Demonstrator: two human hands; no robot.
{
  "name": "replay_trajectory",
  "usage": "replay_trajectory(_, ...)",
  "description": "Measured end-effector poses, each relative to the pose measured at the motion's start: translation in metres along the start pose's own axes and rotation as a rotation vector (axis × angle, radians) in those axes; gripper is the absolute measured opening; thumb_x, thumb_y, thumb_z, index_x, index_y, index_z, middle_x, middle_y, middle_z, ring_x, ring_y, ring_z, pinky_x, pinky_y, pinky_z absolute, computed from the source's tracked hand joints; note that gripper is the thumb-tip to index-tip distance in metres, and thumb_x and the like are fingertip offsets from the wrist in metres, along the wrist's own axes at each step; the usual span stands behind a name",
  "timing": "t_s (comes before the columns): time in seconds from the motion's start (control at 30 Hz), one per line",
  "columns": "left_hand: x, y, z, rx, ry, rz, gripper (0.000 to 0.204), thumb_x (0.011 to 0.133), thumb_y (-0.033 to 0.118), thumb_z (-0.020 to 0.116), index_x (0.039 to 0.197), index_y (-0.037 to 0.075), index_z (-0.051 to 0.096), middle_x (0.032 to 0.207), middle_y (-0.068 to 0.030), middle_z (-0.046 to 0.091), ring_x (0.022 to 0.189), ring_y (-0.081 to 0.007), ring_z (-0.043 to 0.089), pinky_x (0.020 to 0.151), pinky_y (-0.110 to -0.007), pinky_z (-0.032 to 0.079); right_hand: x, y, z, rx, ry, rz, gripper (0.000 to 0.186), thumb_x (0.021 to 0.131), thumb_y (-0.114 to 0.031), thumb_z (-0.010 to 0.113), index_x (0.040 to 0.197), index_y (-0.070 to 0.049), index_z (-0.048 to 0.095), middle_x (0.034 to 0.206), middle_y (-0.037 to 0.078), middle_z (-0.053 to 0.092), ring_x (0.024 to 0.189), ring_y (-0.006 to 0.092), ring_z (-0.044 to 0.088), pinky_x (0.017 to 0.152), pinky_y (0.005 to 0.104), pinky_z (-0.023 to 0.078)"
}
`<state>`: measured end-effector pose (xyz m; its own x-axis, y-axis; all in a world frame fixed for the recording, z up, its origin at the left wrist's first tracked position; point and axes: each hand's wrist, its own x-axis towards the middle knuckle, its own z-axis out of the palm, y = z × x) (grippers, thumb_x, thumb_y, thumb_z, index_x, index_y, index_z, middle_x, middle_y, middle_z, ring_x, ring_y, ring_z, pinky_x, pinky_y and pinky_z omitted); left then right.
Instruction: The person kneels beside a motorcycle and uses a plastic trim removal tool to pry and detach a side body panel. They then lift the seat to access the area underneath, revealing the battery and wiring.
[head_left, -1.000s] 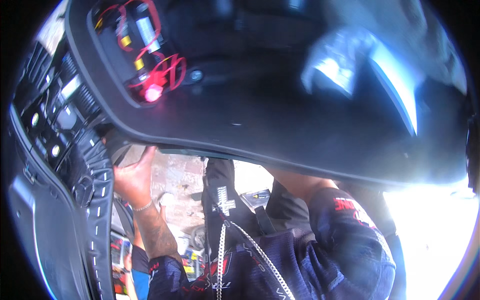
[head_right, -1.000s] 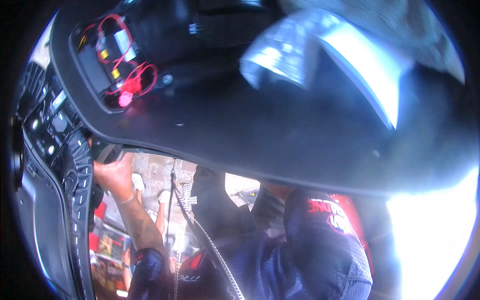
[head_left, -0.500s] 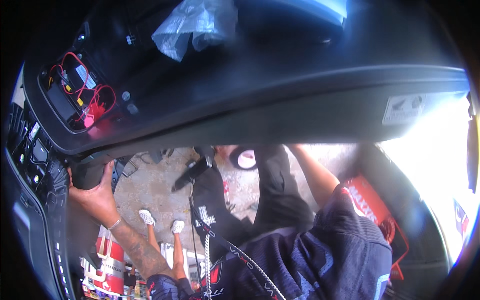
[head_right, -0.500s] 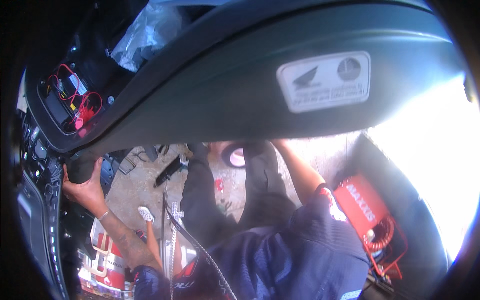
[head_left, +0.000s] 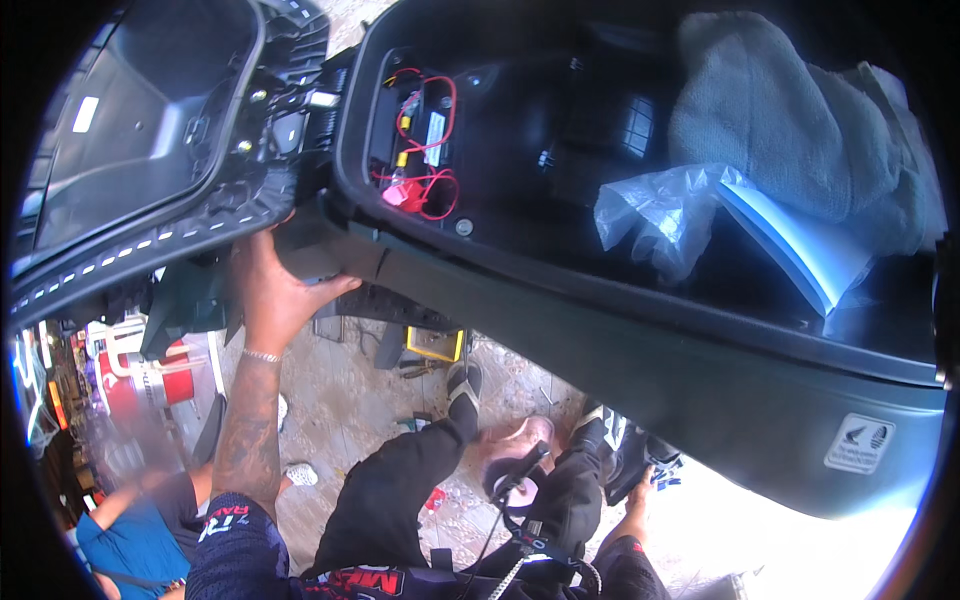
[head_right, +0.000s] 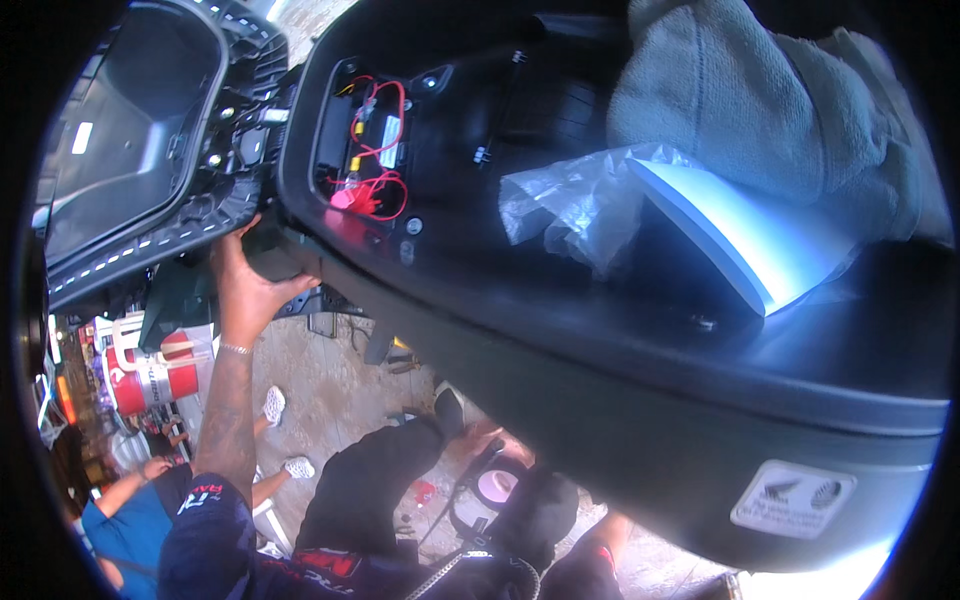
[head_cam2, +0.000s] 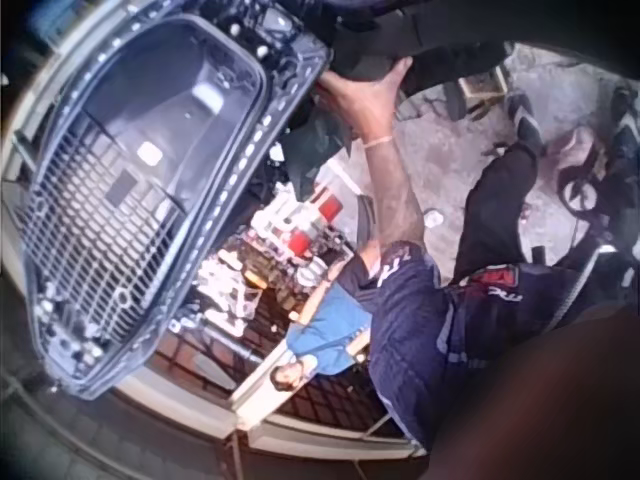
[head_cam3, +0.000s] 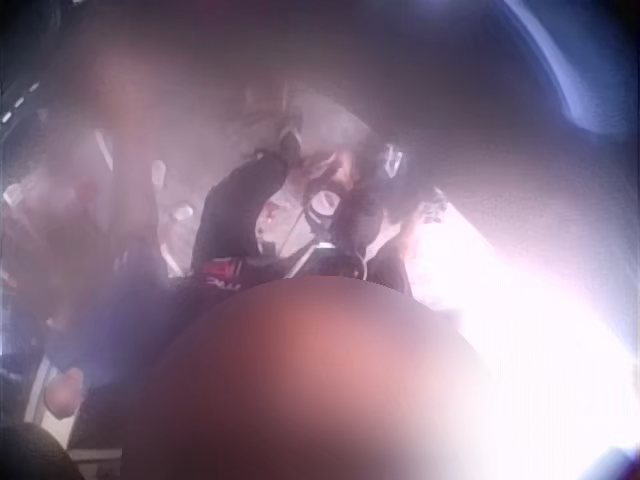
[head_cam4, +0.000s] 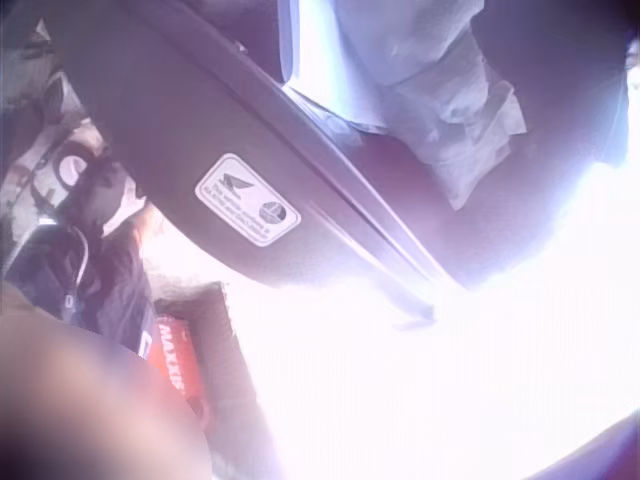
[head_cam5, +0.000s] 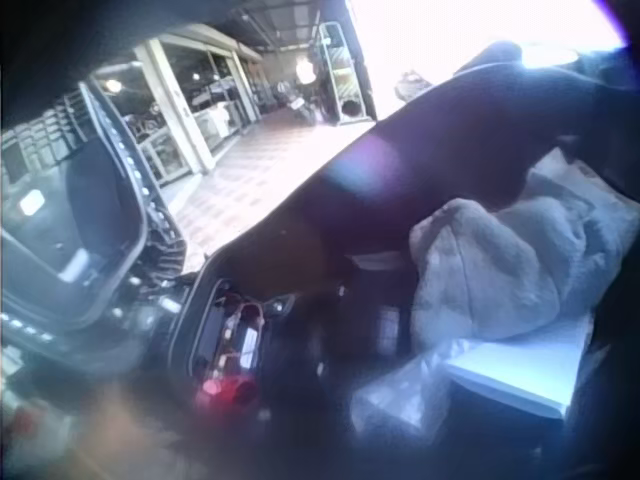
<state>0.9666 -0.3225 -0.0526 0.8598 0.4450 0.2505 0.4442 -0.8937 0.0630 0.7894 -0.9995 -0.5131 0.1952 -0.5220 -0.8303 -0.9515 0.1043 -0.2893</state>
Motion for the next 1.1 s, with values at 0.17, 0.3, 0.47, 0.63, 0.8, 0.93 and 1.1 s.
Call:
replay_trajectory(0.17, -0.001, -0.005, -0.002, 0.046, -0.015, -0.026, 0.107, 0.046, 0.039, 0.097, 0.133, 0.004, 0.047, 0.131, -0.0214, 0.051, 0.127, -0.0398, 0.045, 0.107, -0.050, 0.034, -0.077, -0.026, -0.066, -0.233, -0.094, -0.283, 0.073, 0.093, -0.054, 0.060, 0.137, 0.003, 0.050, 0.132, 0.013, 0.058, 0.119, 0.0238, 0.054, 0.104, 0.0387, 0.039)
replay_trajectory(0.3, -0.003, -0.005, -0.003, 0.076, -0.086, -0.066, 0.114, 0.048, 0.052, 0.094, 0.137, 0.002, 0.043, 0.134, -0.0268, 0.049, 0.130, -0.0451, 0.040, 0.111, -0.055, 0.028, -0.230, -0.104, -0.158, -0.369, -0.218, -0.340, 0.048, 0.096, -0.036, 0.063, 0.128, 0.000, 0.057, 0.110, 0.008, 0.063, 0.101, 0.0178, 0.057, 0.090, 0.0340, 0.045)
replay_trajectory(0.47, 0.006, -0.001, -0.017, -0.091, -0.207, -0.135, 0.083, 0.056, 0.050, 0.090, 0.121, 0.005, 0.062, 0.121, -0.0206, 0.062, 0.115, -0.0389, 0.057, 0.100, -0.048, 0.043, -0.467, -0.249, -0.242, -0.408, -0.148, -0.579, 0.035, 0.097, -0.025, 0.062, 0.116, 0.004, 0.060, 0.094, 0.005, 0.063, 0.079, 0.0133, 0.058, 0.065, 0.0253, 0.048)
replay_trajectory(0.63, 0.008, -0.006, -0.017, -0.136, -0.264, -0.154, 0.082, 0.057, 0.051, 0.090, 0.117, 0.001, 0.064, 0.116, -0.0205, 0.065, 0.109, -0.0386, 0.061, 0.097, -0.046, 0.046, -0.641, -0.430, -0.202, -0.861, -0.197, -1.231, 0.036, 0.097, -0.025, 0.059, 0.120, 0.003, 0.059, 0.104, 0.010, 0.061, 0.089, 0.0178, 0.058, 0.075, 0.0287, 0.048)
replay_trajectory(0.8, 0.007, -0.015, -0.012, -0.103, -0.223, -0.063, 0.078, 0.059, 0.051, 0.089, 0.117, 0.005, 0.065, 0.117, -0.0190, 0.065, 0.108, -0.0363, 0.062, 0.094, -0.045, 0.049, -0.736, -0.560, -0.079, -1.179, -0.327, -1.623, 0.038, 0.096, -0.026, 0.055, 0.121, 0.002, 0.061, 0.113, 0.014, 0.060, 0.101, 0.0231, 0.059, 0.086, 0.0331, 0.047)
replay_trajectory(0.93, 0.008, -0.013, -0.008, -0.135, -0.233, -0.070, 0.071, 0.061, 0.052, 0.088, 0.110, 0.004, 0.068, 0.108, -0.0176, 0.068, 0.101, -0.0343, 0.065, 0.090, -0.043, 0.050, -0.757, -0.615, 0.024, -1.336, -0.449, -1.638, 0.039, 0.096, -0.027, 0.053, 0.121, 0.001, 0.062, 0.121, 0.017, 0.059, 0.110, 0.0273, 0.060, 0.094, 0.0367, 0.047)
replay_trajectory(1.1, 0.009, -0.016, -0.006, -0.242, -0.315, -0.057, 0.058, 0.066, 0.050, 0.086, 0.098, 0.003, 0.072, 0.092, -0.0129, 0.073, 0.086, -0.0283, 0.070, 0.080, -0.038, 0.053, -0.725, -0.642, 0.116, -1.185, -0.716, -1.399, 0.039, 0.096, -0.026, 0.053, 0.124, 0.001, 0.061, 0.125, 0.016, 0.059, 0.115, 0.0262, 0.059, 0.100, 0.0366, 0.044)
